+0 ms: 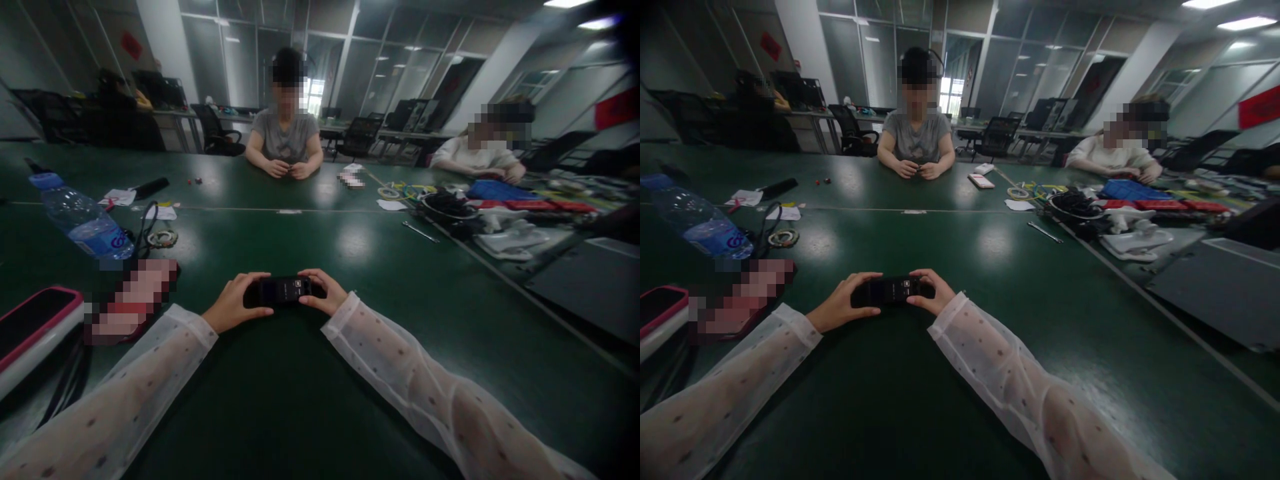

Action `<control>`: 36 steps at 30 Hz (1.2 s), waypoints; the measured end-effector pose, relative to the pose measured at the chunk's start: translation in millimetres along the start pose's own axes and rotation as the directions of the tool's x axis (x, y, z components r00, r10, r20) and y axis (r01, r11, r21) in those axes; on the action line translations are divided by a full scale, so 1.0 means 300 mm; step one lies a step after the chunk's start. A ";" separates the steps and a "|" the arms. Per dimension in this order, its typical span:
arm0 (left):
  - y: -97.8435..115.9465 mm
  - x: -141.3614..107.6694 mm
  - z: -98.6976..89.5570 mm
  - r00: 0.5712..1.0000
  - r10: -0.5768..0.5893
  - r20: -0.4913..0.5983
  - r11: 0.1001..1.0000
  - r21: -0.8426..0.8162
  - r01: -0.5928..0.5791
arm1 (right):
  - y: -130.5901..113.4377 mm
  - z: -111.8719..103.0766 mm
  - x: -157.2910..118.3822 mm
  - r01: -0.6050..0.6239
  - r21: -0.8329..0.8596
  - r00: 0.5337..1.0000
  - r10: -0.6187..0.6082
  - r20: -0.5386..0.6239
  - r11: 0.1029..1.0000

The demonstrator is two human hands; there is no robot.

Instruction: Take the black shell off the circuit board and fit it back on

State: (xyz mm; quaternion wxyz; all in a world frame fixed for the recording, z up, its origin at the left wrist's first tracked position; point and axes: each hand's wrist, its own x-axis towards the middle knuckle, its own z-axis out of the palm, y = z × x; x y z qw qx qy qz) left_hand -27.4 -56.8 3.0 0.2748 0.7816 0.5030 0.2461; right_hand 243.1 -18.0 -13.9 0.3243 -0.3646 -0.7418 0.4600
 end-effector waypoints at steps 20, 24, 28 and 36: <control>-0.008 0.029 0.014 0.999 0.017 -0.044 0.996 0.088 -0.013 | 0.011 0.030 -0.009 0.025 -0.383 0.986 -0.086 -0.143 0.923; -0.019 0.029 0.019 0.997 0.049 -0.051 0.993 0.106 -0.043 | 0.002 0.035 -0.003 0.074 -0.364 0.985 -0.124 -0.117 0.929; -0.028 0.025 0.022 0.997 0.046 -0.066 0.995 0.093 -0.040 | 0.005 0.040 0.008 0.053 -0.337 0.983 -0.109 -0.149 0.940; -0.041 0.023 0.029 0.994 -0.028 -0.104 0.999 -0.030 0.025 | 0.015 0.056 0.007 0.100 -0.177 0.898 -0.166 -0.407 0.979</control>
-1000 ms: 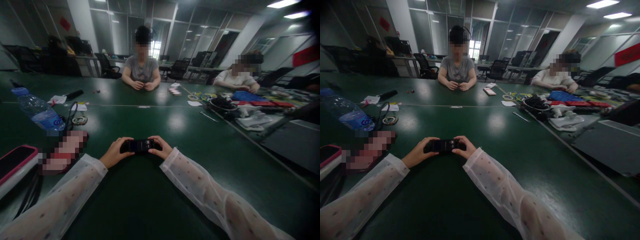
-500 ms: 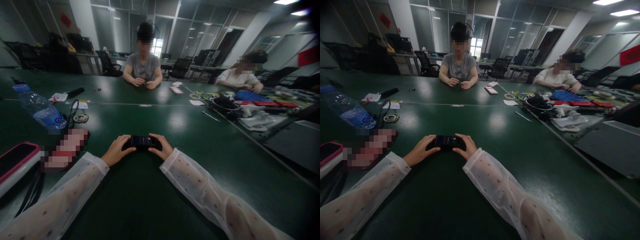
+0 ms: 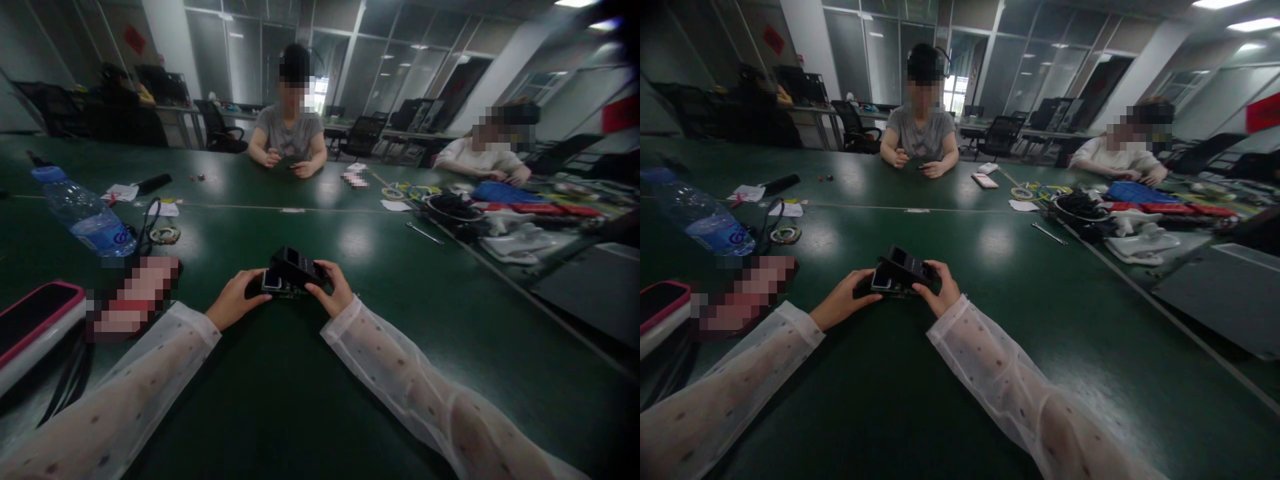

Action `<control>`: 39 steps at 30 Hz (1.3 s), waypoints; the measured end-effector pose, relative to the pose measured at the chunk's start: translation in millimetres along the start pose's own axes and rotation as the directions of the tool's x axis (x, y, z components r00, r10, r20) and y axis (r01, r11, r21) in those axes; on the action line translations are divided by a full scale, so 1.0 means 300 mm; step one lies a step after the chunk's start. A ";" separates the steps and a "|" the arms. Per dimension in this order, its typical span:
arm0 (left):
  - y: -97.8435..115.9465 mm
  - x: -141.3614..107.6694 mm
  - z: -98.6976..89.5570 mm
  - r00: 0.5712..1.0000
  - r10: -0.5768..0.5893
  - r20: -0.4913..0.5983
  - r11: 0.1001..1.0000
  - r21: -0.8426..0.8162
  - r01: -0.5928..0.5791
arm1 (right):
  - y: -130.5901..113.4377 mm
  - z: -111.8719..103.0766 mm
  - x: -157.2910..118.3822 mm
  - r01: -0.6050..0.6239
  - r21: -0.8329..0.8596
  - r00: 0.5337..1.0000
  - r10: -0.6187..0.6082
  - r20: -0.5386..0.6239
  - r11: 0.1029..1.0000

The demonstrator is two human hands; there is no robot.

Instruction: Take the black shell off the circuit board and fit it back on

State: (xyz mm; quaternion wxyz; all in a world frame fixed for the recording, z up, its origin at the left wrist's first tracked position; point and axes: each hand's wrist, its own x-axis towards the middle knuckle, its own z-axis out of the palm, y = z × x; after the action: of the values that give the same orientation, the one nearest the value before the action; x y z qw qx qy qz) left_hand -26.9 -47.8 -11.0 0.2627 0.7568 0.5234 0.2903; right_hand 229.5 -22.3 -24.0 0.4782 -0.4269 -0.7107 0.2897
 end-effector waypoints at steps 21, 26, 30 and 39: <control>0.008 -0.011 -0.016 0.999 -0.012 0.051 0.999 -0.045 0.014 | 0.120 -0.049 0.018 -0.097 -0.455 0.958 -0.041 -0.284 0.885; -0.001 -0.010 -0.013 0.999 -0.006 0.045 0.999 -0.052 0.008 | 0.111 -0.048 0.020 -0.144 -0.385 0.966 0.044 -0.256 0.911; 0.003 -0.007 -0.011 0.999 0.021 0.029 0.999 -0.051 -0.019 | 0.071 -0.049 0.017 -0.151 -0.223 0.942 0.072 -0.328 0.963; -0.008 -0.002 0.001 1.000 0.013 -0.001 1.000 -0.014 -0.013 | -0.043 -0.014 -0.015 0.061 -0.134 0.994 -0.073 -0.084 0.989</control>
State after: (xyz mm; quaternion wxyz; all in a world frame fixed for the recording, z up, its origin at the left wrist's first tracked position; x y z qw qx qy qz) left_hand -28.3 -47.7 -13.0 0.2659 0.7580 0.5167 0.2962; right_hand 229.8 -32.4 -13.9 0.4897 -0.4458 -0.7201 0.2070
